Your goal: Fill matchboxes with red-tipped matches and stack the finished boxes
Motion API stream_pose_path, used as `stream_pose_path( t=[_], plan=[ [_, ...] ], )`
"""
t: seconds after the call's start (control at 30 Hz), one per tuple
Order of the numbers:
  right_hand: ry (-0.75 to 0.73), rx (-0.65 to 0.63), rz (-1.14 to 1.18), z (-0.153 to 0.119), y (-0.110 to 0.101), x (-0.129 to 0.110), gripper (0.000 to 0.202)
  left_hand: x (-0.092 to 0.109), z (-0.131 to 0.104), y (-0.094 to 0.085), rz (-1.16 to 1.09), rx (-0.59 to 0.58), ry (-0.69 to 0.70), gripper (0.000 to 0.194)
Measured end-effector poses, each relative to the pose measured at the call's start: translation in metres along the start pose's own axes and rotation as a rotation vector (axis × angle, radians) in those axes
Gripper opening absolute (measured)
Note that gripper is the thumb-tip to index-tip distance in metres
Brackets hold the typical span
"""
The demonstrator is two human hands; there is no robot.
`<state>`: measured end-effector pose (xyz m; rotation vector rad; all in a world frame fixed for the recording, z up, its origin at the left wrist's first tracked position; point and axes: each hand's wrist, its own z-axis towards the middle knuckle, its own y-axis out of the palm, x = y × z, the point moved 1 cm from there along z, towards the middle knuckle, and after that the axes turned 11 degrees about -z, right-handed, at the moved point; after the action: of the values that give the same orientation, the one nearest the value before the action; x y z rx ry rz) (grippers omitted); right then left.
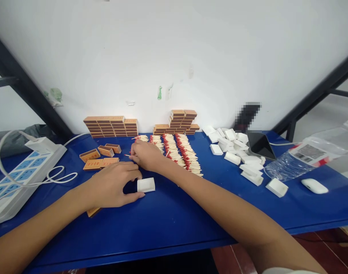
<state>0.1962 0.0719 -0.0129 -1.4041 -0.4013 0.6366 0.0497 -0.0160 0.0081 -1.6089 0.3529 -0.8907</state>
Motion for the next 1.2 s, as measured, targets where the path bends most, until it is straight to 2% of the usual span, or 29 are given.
stream_pose_path(
  t=[0.2, 0.4, 0.57, 0.73, 0.9, 1.03, 1.2],
  plan=[
    [0.005, -0.025, -0.023, 0.004, 0.006, -0.001, 0.015, -0.004, 0.0, -0.003, 0.023, 0.005, 0.01, 0.03],
    [0.014, -0.028, -0.065, -0.007, -0.003, 0.004, 0.017, -0.01, -0.001, -0.005, 0.04, 0.018, 0.015, 0.032],
    [0.023, -0.101, -0.131, -0.013, -0.008, 0.002, 0.018, -0.001, -0.002, -0.002, 0.032, -0.018, 0.002, 0.032],
    [0.047, -0.112, -0.143, -0.01, -0.008, -0.006, 0.023, 0.01, -0.005, 0.009, -0.001, -0.001, 0.068, 0.032],
    [0.08, -0.072, -0.132, -0.004, -0.003, -0.014, 0.026, 0.008, -0.006, 0.013, -0.003, 0.002, 0.072, 0.031],
    [0.082, -0.091, -0.128, -0.001, -0.002, -0.019, 0.023, 0.005, -0.004, 0.01, -0.014, 0.006, 0.071, 0.031],
    [0.085, -0.085, -0.129, -0.01, -0.016, -0.007, 0.023, 0.004, -0.002, 0.007, -0.008, 0.003, 0.075, 0.031]
  ],
)
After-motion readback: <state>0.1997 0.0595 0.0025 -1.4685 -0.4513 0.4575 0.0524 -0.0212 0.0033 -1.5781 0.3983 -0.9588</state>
